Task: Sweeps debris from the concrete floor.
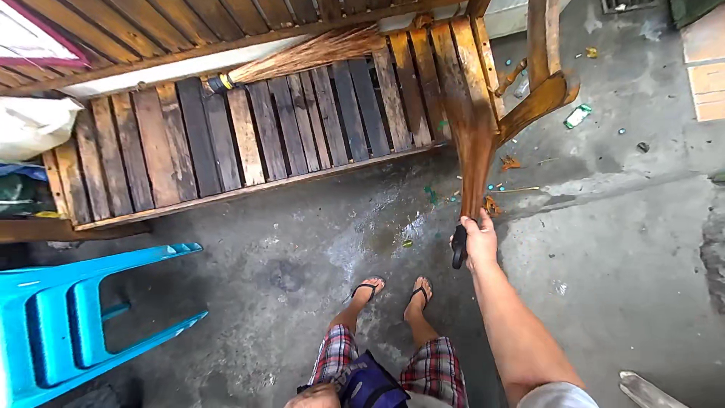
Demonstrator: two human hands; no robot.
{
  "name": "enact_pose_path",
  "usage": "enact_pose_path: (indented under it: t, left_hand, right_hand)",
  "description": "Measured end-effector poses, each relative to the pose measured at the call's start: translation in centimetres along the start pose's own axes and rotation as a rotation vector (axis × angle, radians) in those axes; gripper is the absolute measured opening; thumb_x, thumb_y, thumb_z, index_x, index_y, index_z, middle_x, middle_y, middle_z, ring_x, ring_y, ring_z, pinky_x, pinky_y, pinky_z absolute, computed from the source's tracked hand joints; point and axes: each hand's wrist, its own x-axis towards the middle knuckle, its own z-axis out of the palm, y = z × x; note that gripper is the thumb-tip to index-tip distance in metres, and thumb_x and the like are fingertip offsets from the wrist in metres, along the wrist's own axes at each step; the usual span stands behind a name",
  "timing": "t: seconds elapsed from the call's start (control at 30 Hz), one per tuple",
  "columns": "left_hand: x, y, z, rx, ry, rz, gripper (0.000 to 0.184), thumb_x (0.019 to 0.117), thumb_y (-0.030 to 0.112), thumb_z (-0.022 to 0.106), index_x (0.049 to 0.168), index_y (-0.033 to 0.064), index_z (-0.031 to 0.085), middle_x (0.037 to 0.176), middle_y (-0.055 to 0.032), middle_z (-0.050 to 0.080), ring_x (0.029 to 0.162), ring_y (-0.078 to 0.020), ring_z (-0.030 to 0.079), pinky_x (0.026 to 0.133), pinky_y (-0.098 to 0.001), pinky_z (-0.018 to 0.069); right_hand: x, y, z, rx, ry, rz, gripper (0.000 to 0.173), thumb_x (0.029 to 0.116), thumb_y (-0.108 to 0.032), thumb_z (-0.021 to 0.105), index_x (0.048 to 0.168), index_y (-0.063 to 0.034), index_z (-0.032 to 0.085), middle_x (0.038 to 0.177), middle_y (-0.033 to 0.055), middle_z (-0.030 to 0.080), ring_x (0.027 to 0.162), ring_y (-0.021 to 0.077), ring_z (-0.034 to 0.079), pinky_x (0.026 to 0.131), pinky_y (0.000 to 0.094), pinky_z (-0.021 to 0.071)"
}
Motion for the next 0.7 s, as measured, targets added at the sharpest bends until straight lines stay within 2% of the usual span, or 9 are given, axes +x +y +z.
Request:
enact_pose_path:
  t: [0.13, 0.2, 0.27, 0.33, 0.4, 0.47, 0.57, 0.63, 0.7]
  left_hand:
    - [-0.7, -1.4, 0.7, -0.014, 0.013, 0.061, 0.017, 0.0950, 0.019, 0.063, 0.084, 0.0115, 0.074, 0.090, -0.0005, 0.073, 0.097, -0.0094, 0.067, 0.091, -0.0309, 0.0546]
    - [0.2, -1.3, 0.7, -0.023, -0.003, 0.083, 0.018, 0.0951, 0.020, 0.063, 0.083, 0.0125, 0.073, 0.087, 0.0006, 0.072, 0.094, -0.0082, 0.066, 0.089, -0.0287, 0.0537]
    - [0.5, -0.7, 1.0, 0.003, -0.026, 0.056, 0.018, 0.0946, 0.019, 0.063, 0.082, 0.0120, 0.073, 0.087, 0.0003, 0.071, 0.094, -0.0082, 0.066, 0.089, -0.0285, 0.0533]
    - [1.2, -0.1, 1.3, 0.034, -0.054, 0.042, 0.018, 0.0945, 0.019, 0.063, 0.081, 0.0114, 0.072, 0.085, 0.0000, 0.071, 0.093, -0.0084, 0.066, 0.088, -0.0287, 0.0528]
    - [1.5, 0.2, 1.6, 0.059, -0.079, 0.038, 0.019, 0.0943, 0.019, 0.062, 0.080, 0.0109, 0.072, 0.084, -0.0004, 0.070, 0.092, -0.0089, 0.066, 0.087, -0.0291, 0.0532]
    - [1.9, -0.1, 1.8, 0.089, -0.087, 0.043, 0.018, 0.0942, 0.018, 0.062, 0.081, 0.0110, 0.072, 0.084, -0.0005, 0.070, 0.093, -0.0093, 0.066, 0.088, -0.0289, 0.0531]
    - [1.0, -0.8, 1.7, 0.121, -0.086, -0.001, 0.018, 0.0935, 0.020, 0.063, 0.080, 0.0122, 0.072, 0.084, 0.0003, 0.070, 0.092, -0.0089, 0.066, 0.087, -0.0287, 0.0536]
    - [0.7, -1.4, 1.9, 0.118, -0.078, -0.028, 0.017, 0.0934, 0.021, 0.063, 0.081, 0.0138, 0.072, 0.084, 0.0014, 0.070, 0.091, -0.0079, 0.066, 0.086, -0.0282, 0.0542]
    - [1.1, -1.7, 2.7, 0.104, -0.073, -0.049, 0.015, 0.0920, 0.020, 0.064, 0.080, 0.0143, 0.073, 0.084, 0.0020, 0.070, 0.091, -0.0080, 0.067, 0.086, -0.0285, 0.0543]
  right_hand:
    - [-10.0, 5.2, -2.7, -0.036, -0.137, 0.069, 0.074, 0.1010, -0.021, 0.062, 0.164, -0.0297, 0.024, 0.118, 0.0179, 0.066, 0.071, 0.0285, 0.070, 0.063, 0.0471, 0.0634]
    - [-15.8, 8.0, -3.7, -0.006, -0.320, 0.185, 0.076, 0.1001, -0.016, 0.060, 0.165, -0.0206, 0.020, 0.122, 0.0188, 0.064, 0.073, 0.0280, 0.070, 0.062, 0.0459, 0.0635]
    - [-20.5, 10.3, -3.9, 0.099, -0.471, 0.402, 0.072, 0.1016, -0.013, 0.057, 0.164, -0.0141, 0.022, 0.109, 0.0194, 0.067, 0.069, 0.0275, 0.069, 0.059, 0.0443, 0.0629]
    - [-21.4, 12.3, -3.3, 0.084, -0.594, 0.618, 0.068, 0.1012, -0.017, 0.058, 0.162, -0.0111, 0.027, 0.109, 0.0192, 0.067, 0.074, 0.0256, 0.069, 0.065, 0.0415, 0.0622]
    - [-19.5, 14.3, -2.2, -0.049, -0.644, 0.800, 0.064, 0.1008, -0.020, 0.063, 0.158, -0.0116, 0.036, 0.109, 0.0192, 0.067, 0.075, 0.0252, 0.069, 0.066, 0.0403, 0.0612]
    - [-15.1, 15.3, -1.5, -0.178, -0.653, 0.890, 0.057, 0.1001, -0.022, 0.063, 0.153, -0.0116, 0.044, 0.097, 0.0178, 0.068, 0.066, 0.0247, 0.066, 0.059, 0.0392, 0.0586]
    - [-6.1, 13.6, -5.8, -0.159, -0.488, 0.883, 0.028, 0.1013, -0.027, 0.059, 0.123, -0.0083, 0.060, 0.077, 0.0087, 0.065, 0.059, 0.0174, 0.063, 0.053, 0.0312, 0.0553]
    - [-0.5, 11.8, -11.4, -0.105, -0.300, 0.716, 0.031, 0.1013, -0.027, 0.059, 0.129, -0.0139, 0.058, 0.084, 0.0071, 0.066, 0.064, 0.0167, 0.065, 0.055, 0.0307, 0.0565]
    - [2.2, 11.0, -14.9, -0.085, -0.075, 0.517, 0.052, 0.0999, -0.029, 0.065, 0.148, -0.0219, 0.047, 0.101, 0.0117, 0.067, 0.072, 0.0236, 0.068, 0.062, 0.0405, 0.0593]
